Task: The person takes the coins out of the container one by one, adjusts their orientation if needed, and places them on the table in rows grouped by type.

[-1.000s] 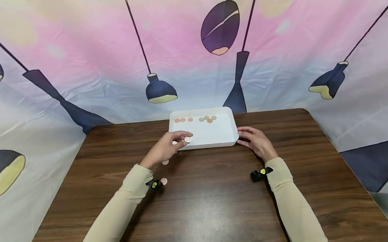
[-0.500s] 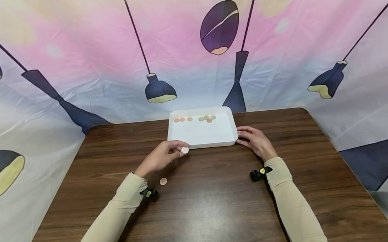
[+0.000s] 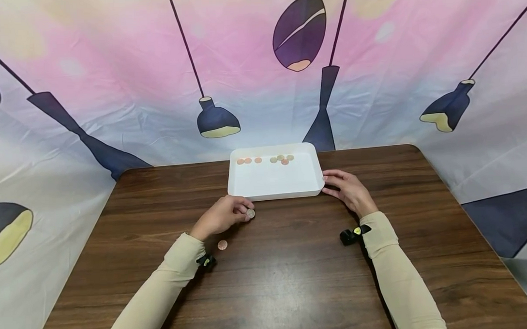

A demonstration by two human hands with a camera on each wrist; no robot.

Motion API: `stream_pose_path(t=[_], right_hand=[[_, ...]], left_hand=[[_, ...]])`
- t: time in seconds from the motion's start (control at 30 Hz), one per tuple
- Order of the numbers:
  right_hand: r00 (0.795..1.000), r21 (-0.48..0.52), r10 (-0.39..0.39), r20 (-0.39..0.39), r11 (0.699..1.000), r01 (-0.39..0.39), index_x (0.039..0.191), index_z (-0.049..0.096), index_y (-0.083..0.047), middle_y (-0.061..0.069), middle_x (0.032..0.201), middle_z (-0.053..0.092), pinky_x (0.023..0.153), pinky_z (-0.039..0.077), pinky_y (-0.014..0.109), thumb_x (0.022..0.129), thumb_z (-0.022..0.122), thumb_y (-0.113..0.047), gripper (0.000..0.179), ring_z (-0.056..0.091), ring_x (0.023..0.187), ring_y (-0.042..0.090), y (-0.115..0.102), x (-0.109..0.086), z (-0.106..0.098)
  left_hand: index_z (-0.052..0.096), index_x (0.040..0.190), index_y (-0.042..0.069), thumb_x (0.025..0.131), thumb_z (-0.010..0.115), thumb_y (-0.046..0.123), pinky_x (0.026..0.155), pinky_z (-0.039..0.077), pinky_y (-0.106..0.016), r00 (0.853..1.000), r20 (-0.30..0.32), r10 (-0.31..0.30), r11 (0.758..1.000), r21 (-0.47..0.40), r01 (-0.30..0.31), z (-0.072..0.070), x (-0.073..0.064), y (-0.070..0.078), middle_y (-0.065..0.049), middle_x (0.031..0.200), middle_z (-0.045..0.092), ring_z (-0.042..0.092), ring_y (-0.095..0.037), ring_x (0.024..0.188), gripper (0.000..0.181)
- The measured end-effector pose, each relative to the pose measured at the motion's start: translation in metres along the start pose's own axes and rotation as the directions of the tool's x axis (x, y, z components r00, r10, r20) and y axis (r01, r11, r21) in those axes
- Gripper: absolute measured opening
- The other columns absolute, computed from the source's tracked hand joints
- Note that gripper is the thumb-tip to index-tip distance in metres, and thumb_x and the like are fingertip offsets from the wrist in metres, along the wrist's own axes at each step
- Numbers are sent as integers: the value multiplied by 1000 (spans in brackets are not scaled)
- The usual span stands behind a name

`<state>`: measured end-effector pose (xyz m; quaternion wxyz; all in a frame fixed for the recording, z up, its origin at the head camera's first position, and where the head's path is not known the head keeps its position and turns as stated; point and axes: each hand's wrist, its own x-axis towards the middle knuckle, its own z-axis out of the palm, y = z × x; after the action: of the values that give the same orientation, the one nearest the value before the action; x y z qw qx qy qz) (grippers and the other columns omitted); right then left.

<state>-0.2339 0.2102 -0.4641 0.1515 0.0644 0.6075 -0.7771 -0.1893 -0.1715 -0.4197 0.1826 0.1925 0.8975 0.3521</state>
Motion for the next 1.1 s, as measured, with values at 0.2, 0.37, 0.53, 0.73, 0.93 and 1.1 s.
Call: stream_pose_path(t=[0.2, 0.37, 0.53, 0.73, 0.93, 1.1], right_hand=[[1000, -2, -1, 7, 1000, 1, 141, 58, 1, 2, 122, 64, 97, 61, 27, 104, 69, -12, 40, 69, 104, 14, 0, 1, -1], [1000, 4, -8, 16, 1000, 8, 140, 57, 2, 2, 120, 65, 96, 62, 27, 105, 68, -10, 39, 70, 103, 14, 1, 0, -2], [1000, 6, -20, 16, 1000, 20, 136, 61, -1, 1, 119, 66, 96, 62, 27, 105, 67, -10, 33, 70, 103, 14, 2, 1, -3], [1000, 1, -15, 16, 1000, 15, 132, 64, -5, 1, 120, 66, 96, 62, 28, 106, 67, -10, 27, 71, 103, 13, 1, 1, -3], [1000, 6, -7, 22, 1000, 7, 144, 55, 3, 3, 123, 64, 98, 61, 28, 106, 66, -10, 42, 69, 106, 14, 0, 1, -3], [1000, 10, -10, 17, 1000, 10, 142, 56, 3, 2, 121, 65, 96, 62, 28, 106, 66, -9, 39, 70, 103, 14, 1, 1, -3]], left_hand=[[76, 107, 15, 96, 75, 9, 73, 53, -31, 992, -73, -104, 986, 122, 112, 8, 3, 3, 7, 87, 73, 64, -10, 78, 12], [78, 103, 22, 91, 85, 21, 66, 51, -34, 982, -134, -135, 971, 179, 158, 13, 3, 5, 12, 82, 71, 63, -10, 72, 14], [79, 102, 23, 89, 87, 24, 63, 51, -34, 974, -164, -159, 968, 170, 186, 14, 3, 6, 12, 81, 73, 64, -10, 70, 15], [80, 105, 20, 91, 85, 24, 70, 53, -36, 964, -174, -199, 966, 131, 223, 15, 3, 8, 10, 84, 76, 66, -10, 74, 15], [80, 106, 16, 94, 82, 19, 74, 55, -37, 970, -160, -183, 972, 116, 203, 16, 3, 9, 10, 84, 76, 67, -10, 77, 13], [80, 115, 10, 97, 78, 12, 81, 58, -35, 984, -129, -119, 987, 87, 131, 15, 2, 7, 5, 88, 78, 70, -10, 83, 18]])
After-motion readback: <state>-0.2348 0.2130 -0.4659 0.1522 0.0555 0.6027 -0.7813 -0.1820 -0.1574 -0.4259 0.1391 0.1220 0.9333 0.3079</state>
